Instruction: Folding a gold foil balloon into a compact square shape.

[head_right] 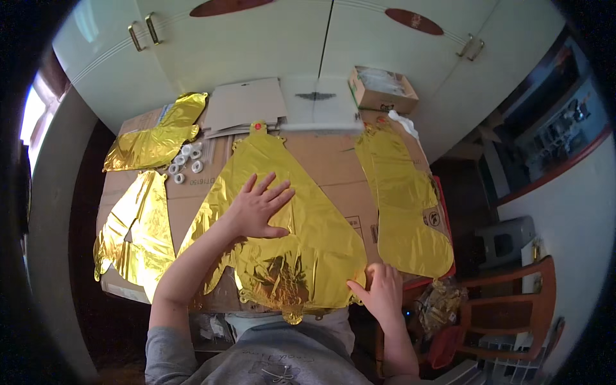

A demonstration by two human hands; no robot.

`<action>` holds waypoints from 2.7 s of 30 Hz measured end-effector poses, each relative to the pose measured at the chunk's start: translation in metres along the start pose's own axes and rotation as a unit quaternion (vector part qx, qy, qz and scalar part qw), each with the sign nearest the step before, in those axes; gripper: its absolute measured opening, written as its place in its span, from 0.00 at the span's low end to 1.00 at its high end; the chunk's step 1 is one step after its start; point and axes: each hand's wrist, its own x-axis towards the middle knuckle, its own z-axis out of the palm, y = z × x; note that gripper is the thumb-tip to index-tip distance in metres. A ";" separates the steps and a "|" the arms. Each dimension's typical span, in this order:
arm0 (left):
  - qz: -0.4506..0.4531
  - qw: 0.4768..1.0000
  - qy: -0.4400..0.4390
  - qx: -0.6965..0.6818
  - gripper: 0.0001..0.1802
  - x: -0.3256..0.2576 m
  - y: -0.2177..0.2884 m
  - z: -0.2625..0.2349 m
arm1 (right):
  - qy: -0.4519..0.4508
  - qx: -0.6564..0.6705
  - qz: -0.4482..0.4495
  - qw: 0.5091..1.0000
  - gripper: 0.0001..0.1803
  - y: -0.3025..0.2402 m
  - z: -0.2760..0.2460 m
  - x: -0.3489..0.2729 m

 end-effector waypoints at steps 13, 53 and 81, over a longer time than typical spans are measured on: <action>0.005 0.999 0.041 0.005 0.51 -0.001 -0.003 0.007 | -0.055 0.149 0.098 0.982 0.17 -0.022 -0.006 -0.033; 0.004 0.997 0.070 -0.013 0.50 -0.005 -0.003 0.007 | 0.023 0.143 -0.145 0.979 0.30 -0.115 0.062 -0.024; 0.008 0.997 0.071 -0.013 0.54 -0.005 -0.004 0.011 | -0.093 0.041 -0.360 0.927 0.24 -0.129 0.065 0.003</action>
